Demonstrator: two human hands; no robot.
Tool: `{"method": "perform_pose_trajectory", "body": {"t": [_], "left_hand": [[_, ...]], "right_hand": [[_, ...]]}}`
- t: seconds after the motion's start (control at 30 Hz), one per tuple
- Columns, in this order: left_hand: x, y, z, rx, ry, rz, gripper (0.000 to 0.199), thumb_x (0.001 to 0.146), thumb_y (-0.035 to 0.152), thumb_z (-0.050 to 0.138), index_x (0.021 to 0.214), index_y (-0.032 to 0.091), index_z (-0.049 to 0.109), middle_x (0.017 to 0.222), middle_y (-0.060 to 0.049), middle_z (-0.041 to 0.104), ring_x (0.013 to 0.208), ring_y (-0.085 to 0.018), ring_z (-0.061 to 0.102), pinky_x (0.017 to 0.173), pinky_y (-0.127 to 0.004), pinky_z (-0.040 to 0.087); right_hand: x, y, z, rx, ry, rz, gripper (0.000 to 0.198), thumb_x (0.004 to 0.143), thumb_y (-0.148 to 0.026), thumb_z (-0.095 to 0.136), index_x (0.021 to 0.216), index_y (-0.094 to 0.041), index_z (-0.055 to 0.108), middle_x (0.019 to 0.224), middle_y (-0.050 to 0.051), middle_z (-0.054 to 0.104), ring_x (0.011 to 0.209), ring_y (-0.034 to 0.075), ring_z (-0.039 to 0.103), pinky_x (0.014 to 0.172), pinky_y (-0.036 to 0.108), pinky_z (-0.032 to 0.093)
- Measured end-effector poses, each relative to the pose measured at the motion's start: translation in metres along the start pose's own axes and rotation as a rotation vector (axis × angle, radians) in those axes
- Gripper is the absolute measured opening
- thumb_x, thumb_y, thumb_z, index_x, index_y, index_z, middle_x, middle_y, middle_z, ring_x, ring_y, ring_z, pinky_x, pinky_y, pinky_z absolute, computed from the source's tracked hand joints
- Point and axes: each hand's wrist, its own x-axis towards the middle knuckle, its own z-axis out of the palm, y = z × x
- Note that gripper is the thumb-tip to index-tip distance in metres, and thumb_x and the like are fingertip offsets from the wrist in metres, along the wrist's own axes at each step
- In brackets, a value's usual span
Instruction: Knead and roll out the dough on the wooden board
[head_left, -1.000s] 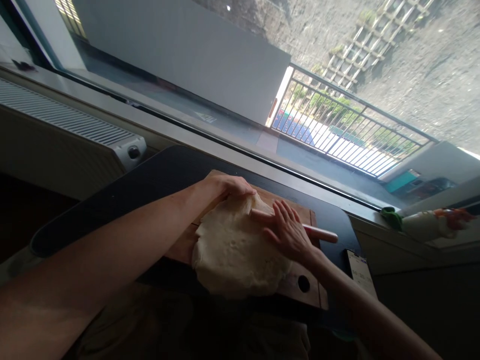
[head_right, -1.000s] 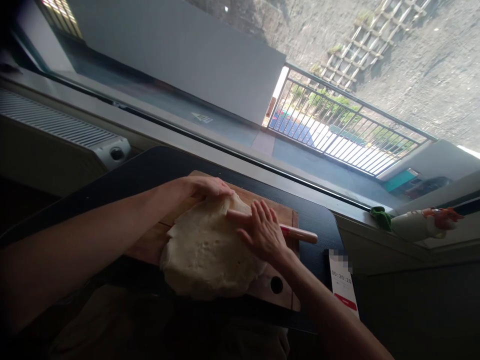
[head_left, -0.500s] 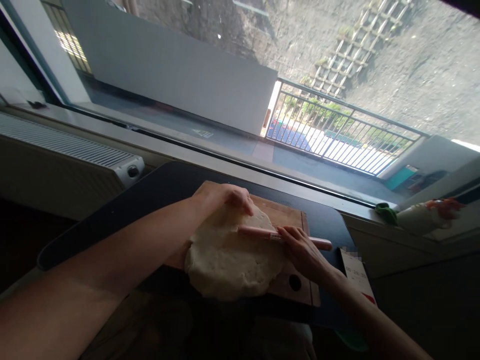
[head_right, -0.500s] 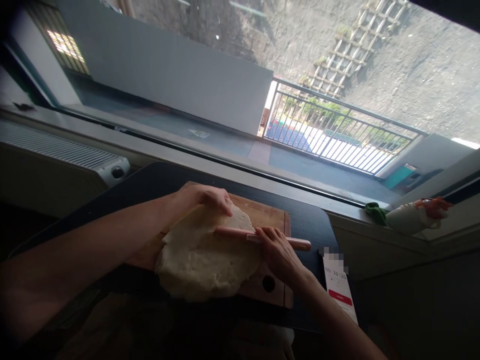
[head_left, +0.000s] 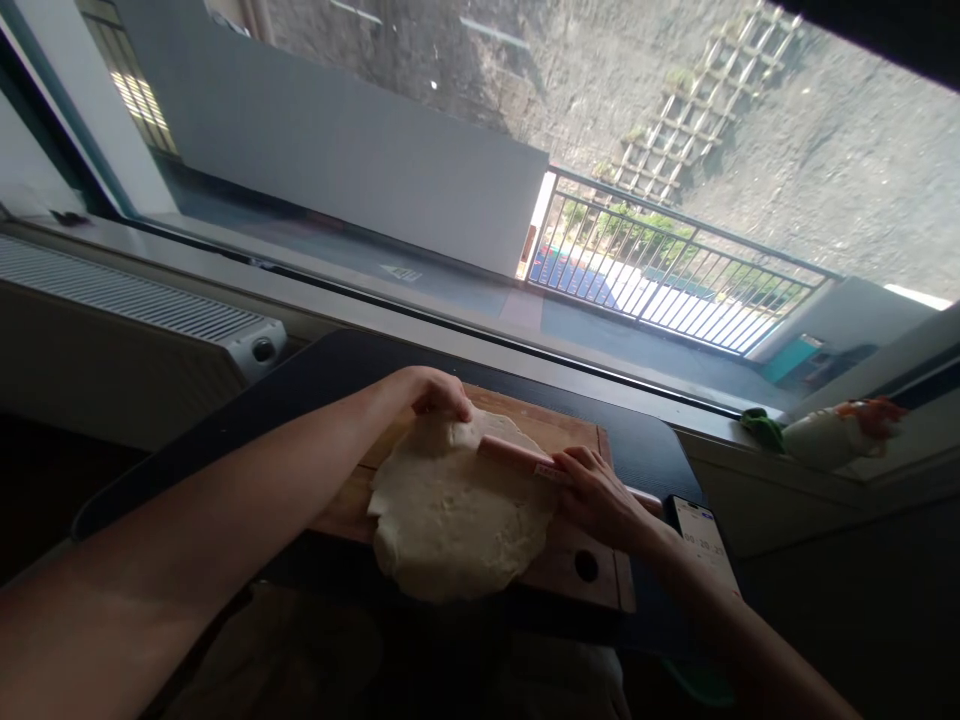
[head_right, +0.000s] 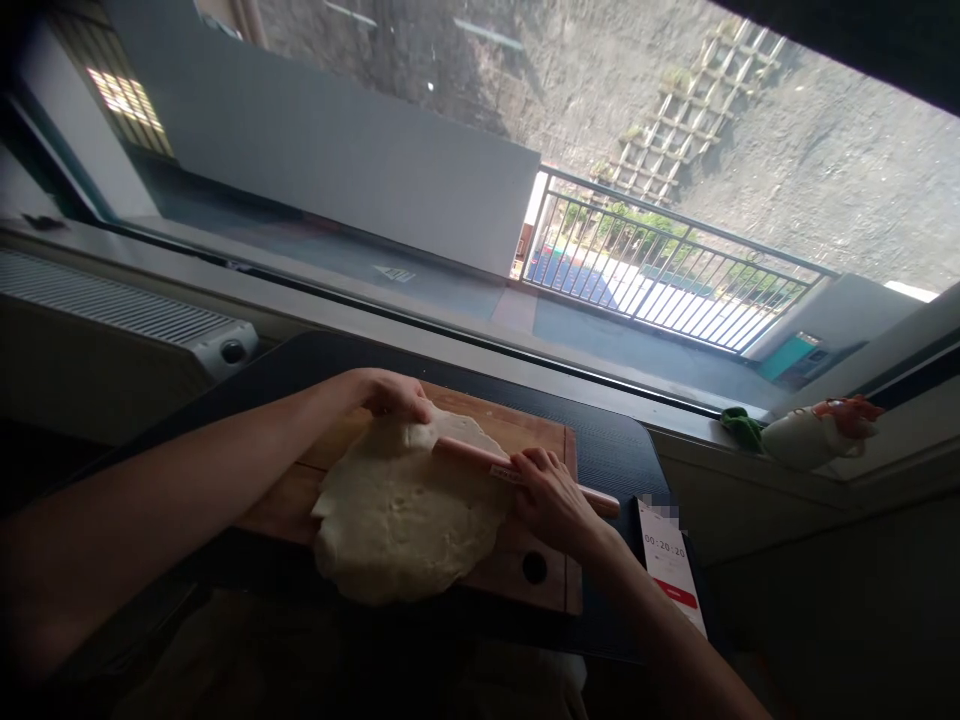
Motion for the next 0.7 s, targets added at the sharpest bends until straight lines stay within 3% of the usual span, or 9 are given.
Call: {"method": "perform_pose_trajectory", "body": {"t": [0.1, 0.27, 0.37, 0.53, 0.7], "left_hand": [[0.005, 0.001, 0.000, -0.029, 0.053, 0.101, 0.039, 0.056, 0.046, 0.078, 0.078, 0.016, 0.068, 0.067, -0.008, 0.067, 0.064, -0.024, 0.063, 0.054, -0.031, 0.049], [0.013, 0.002, 0.009, -0.018, 0.117, 0.269, 0.034, 0.056, 0.037, 0.077, 0.082, 0.015, 0.072, 0.076, -0.008, 0.070, 0.070, -0.024, 0.063, 0.057, -0.028, 0.047], [0.016, -0.005, 0.012, -0.051, 0.147, 0.306, 0.036, 0.059, 0.037, 0.073, 0.089, 0.017, 0.073, 0.082, -0.006, 0.071, 0.072, -0.022, 0.062, 0.057, -0.026, 0.047], [0.018, -0.011, 0.013, -0.070, 0.164, 0.344, 0.039, 0.061, 0.036, 0.071, 0.095, 0.017, 0.072, 0.087, -0.005, 0.072, 0.078, -0.022, 0.062, 0.061, -0.025, 0.047], [0.021, -0.015, 0.011, -0.040, 0.182, 0.318, 0.037, 0.062, 0.039, 0.071, 0.092, 0.017, 0.073, 0.086, -0.005, 0.071, 0.075, -0.022, 0.062, 0.059, -0.026, 0.046]], "right_hand": [[0.007, -0.022, 0.006, -0.006, -0.013, 0.042, 0.051, 0.088, -0.040, 0.050, 0.134, -0.020, 0.041, 0.136, 0.011, 0.044, 0.123, 0.026, 0.042, 0.103, 0.045, 0.036], [-0.001, -0.060, 0.030, -0.130, -0.023, 0.013, 0.078, 0.087, -0.052, 0.047, 0.147, -0.012, 0.018, 0.150, 0.014, 0.028, 0.140, 0.027, 0.016, 0.113, 0.048, 0.019], [0.015, -0.051, 0.032, -0.179, -0.011, 0.015, 0.083, 0.085, -0.059, 0.045, 0.148, -0.011, 0.016, 0.152, 0.014, 0.022, 0.142, 0.027, 0.010, 0.114, 0.049, 0.016], [0.061, -0.020, 0.023, -0.209, -0.041, 0.190, 0.077, 0.088, -0.063, 0.034, 0.144, -0.011, 0.027, 0.152, 0.016, 0.022, 0.141, 0.031, 0.012, 0.112, 0.055, 0.013], [0.022, -0.037, 0.023, -0.188, -0.096, -0.078, 0.090, 0.083, -0.066, 0.043, 0.148, -0.011, 0.013, 0.153, 0.014, 0.020, 0.142, 0.027, 0.010, 0.115, 0.048, 0.012]]}}
